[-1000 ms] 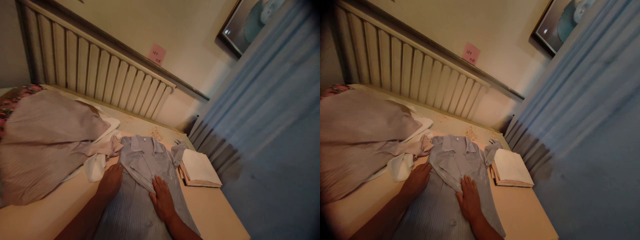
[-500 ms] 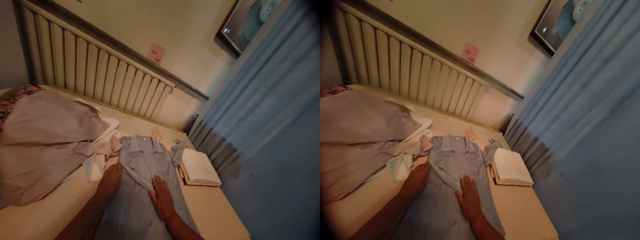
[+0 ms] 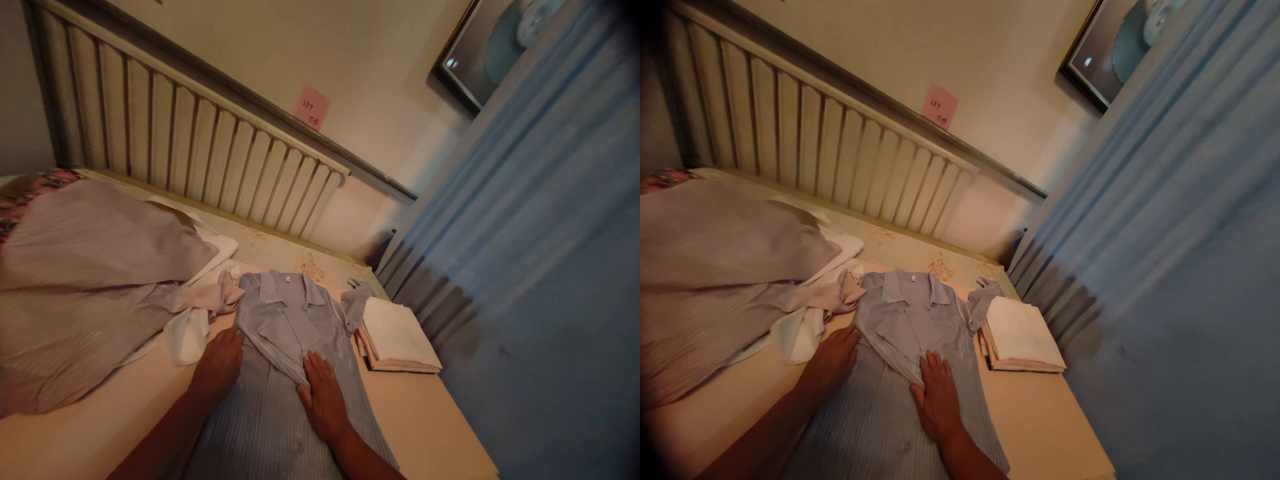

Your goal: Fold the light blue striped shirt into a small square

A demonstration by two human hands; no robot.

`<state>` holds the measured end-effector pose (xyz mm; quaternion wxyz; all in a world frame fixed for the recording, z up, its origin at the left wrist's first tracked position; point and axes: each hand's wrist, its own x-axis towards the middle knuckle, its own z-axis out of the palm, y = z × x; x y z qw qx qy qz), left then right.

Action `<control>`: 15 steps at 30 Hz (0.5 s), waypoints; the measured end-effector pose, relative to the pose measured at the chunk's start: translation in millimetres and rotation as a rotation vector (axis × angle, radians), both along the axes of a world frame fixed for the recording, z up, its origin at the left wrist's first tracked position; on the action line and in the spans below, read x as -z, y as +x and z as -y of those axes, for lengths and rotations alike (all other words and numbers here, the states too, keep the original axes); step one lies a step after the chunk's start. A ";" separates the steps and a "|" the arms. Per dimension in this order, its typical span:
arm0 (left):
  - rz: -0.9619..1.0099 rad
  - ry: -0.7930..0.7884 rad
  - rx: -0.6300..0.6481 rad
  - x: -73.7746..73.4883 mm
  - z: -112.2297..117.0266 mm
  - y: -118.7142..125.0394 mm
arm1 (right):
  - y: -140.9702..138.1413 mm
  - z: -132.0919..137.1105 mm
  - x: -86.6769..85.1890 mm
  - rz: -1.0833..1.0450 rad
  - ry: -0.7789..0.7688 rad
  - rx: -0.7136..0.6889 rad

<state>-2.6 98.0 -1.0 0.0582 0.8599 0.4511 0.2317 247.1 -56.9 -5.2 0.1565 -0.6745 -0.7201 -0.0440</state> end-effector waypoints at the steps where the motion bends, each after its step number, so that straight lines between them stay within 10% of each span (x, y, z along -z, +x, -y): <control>1: -0.001 -0.002 0.000 0.0 0.0 0.0 | 0.2 0.0 0.4 0.002 0.001 -0.001; 15: 0.006 -0.027 -0.001 -5.7 2.5 -0.4 | 0.7 0.1 0.7 -0.011 0.019 -0.002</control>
